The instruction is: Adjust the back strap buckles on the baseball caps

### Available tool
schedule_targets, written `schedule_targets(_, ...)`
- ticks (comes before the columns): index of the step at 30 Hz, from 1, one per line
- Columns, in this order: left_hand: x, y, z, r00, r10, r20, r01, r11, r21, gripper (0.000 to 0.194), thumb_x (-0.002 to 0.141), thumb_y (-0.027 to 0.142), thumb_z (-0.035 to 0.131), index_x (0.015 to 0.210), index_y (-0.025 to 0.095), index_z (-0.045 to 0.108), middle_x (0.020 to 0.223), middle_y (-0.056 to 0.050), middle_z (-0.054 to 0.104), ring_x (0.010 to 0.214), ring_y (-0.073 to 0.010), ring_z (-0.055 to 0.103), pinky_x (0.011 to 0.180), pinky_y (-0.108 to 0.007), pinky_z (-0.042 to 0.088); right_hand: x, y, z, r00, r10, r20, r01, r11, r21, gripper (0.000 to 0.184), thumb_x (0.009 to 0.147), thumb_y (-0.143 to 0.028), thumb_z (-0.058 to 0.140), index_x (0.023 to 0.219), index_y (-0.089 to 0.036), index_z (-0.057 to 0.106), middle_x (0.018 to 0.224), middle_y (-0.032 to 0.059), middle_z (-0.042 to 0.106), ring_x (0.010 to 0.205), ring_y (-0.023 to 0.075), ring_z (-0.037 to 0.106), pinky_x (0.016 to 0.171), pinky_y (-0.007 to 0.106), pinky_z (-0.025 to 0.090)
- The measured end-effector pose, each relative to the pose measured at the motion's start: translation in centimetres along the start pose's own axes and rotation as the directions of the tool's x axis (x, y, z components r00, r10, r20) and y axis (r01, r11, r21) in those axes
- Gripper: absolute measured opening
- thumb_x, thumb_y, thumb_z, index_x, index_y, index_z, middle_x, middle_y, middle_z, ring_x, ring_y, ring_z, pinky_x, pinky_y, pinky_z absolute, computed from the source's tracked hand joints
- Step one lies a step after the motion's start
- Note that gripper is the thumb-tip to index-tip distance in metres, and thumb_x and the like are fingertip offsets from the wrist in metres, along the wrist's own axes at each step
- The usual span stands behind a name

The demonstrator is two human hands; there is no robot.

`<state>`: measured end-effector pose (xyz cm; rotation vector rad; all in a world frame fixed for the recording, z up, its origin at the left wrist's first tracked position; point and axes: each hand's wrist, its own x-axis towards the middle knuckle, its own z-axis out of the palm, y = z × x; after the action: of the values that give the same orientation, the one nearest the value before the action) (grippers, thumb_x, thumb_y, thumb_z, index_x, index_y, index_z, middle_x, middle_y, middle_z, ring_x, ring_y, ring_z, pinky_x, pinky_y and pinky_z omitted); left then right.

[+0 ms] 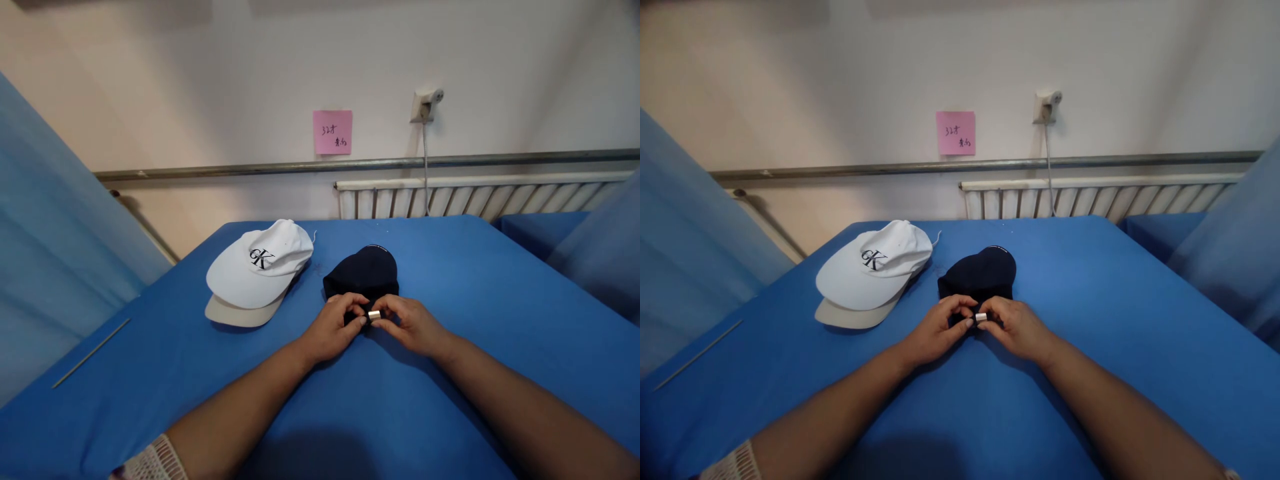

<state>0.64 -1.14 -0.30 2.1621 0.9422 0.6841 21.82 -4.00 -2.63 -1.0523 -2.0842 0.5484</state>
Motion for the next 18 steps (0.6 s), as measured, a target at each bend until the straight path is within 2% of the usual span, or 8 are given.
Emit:
schedule_targets(4, 0.2, 0.1, -0.3, 1.0, -0.019, -0.015, 0.019, 0.999, -0.03, 0.027, 0.082, 0.025, 0.061, 0.109, 0.02, 0.058, 0.087, -0.002, 0.067, 0.088, -0.0181, 0.061, 0.086, -0.034, 0.045, -0.1, 0.0, -0.1, 1.0, -0.008, -0.003, 0.008, 1.0, -0.023, 0.009, 0.09, -0.027, 0.059, 0.098, -0.021, 0.059, 0.087, 0.0035, 0.067, 0.075, 0.0153, 0.062, 0.07, 0.029, 0.049)
schedule_targets(10, 0.4, 0.1, 0.4, 0.994, -0.105, -0.006, 0.104, 0.988, -0.115, 0.021, 0.08, 0.022, 0.06, 0.1, 0.018, 0.055, 0.073, 0.002, 0.063, 0.063, -0.0111, 0.056, 0.062, -0.024, 0.043, -0.2, -0.1, 0.1, 1.0, -0.026, 0.006, 0.026, 0.998, -0.057, 0.01, 0.09, -0.026, 0.059, 0.098, -0.02, 0.058, 0.086, 0.0034, 0.066, 0.074, 0.0151, 0.062, 0.068, 0.028, 0.048)
schedule_targets(14, 0.4, 0.1, 0.9, 0.997, -0.067, -0.038, 0.063, 0.993, -0.105, 0.023, 0.08, 0.022, 0.06, 0.102, 0.018, 0.055, 0.074, 0.002, 0.063, 0.067, -0.0123, 0.057, 0.068, -0.026, 0.045, -0.2, -0.1, 0.2, 0.999, -0.024, 0.022, 0.026, 0.998, -0.056, 0.01, 0.09, -0.026, 0.059, 0.098, -0.021, 0.058, 0.087, 0.0033, 0.066, 0.073, 0.0148, 0.061, 0.067, 0.028, 0.047)
schedule_targets(18, 0.2, 0.1, 0.5, 0.999, -0.027, -0.04, 0.024, 0.998, -0.065, 0.025, 0.083, 0.022, 0.058, 0.108, 0.019, 0.055, 0.085, -0.002, 0.068, 0.08, -0.0158, 0.062, 0.081, -0.031, 0.045, -0.2, 0.1, 0.2, 1.0, -0.016, 0.01, 0.016, 0.999, -0.041, 0.011, 0.09, -0.027, 0.06, 0.099, -0.021, 0.058, 0.087, 0.0029, 0.066, 0.075, 0.0154, 0.061, 0.069, 0.029, 0.047)
